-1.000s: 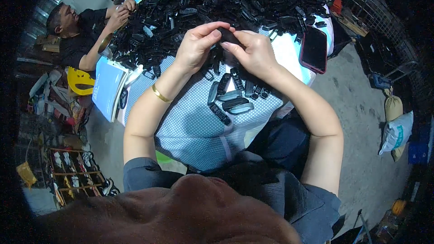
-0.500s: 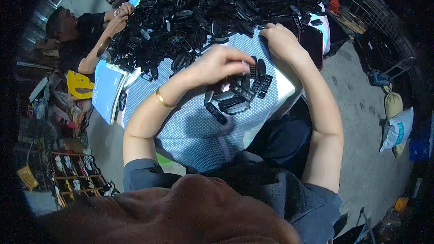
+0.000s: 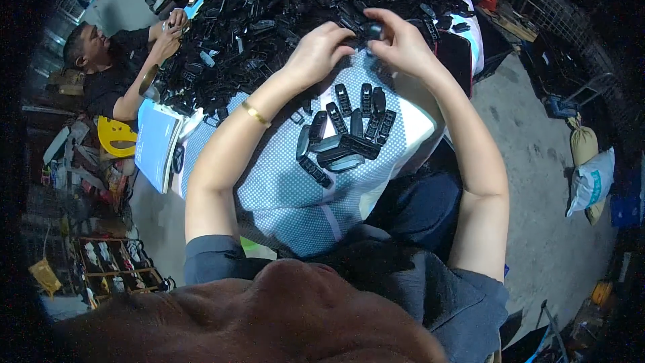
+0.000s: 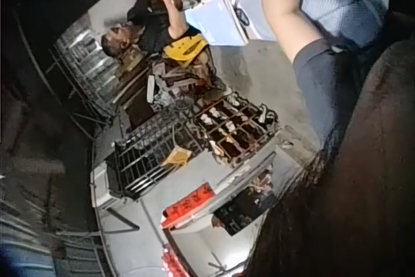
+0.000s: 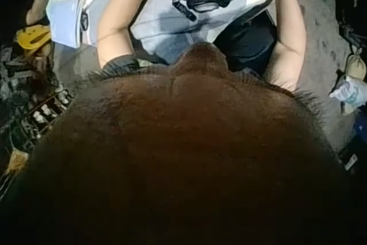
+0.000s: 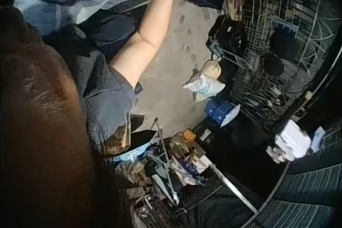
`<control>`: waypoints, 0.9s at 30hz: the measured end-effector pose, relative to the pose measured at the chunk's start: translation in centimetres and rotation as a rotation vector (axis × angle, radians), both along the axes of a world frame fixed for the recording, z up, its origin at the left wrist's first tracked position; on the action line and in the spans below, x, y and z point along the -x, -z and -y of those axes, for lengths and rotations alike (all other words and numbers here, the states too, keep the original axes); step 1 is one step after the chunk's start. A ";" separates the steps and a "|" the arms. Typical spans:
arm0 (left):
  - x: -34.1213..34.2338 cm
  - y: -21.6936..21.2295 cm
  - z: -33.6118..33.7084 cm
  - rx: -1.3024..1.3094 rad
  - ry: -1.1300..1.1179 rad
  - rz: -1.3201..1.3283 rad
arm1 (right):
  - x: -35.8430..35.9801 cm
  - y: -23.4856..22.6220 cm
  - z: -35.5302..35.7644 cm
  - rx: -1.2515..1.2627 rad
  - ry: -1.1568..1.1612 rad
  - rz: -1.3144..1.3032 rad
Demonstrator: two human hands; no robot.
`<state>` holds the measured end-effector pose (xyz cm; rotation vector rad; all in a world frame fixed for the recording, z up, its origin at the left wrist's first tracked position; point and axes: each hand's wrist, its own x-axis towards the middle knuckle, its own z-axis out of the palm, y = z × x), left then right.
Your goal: Inspecting and assembling black plastic hardware components on a workbench.
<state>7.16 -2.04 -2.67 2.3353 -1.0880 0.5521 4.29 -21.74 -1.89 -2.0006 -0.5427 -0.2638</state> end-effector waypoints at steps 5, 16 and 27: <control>3.1 -1.7 -2.1 0.448 -0.025 -0.713 | 1.3 -1.4 -1.5 -0.445 -0.184 -0.339; 4.4 -2.3 -4.3 0.842 0.344 -1.092 | 2.3 -1.2 -4.5 -0.663 -0.247 -0.339; 4.3 -1.8 -4.2 0.585 0.165 -0.725 | 2.5 -0.7 -4.9 -0.410 -0.157 -0.286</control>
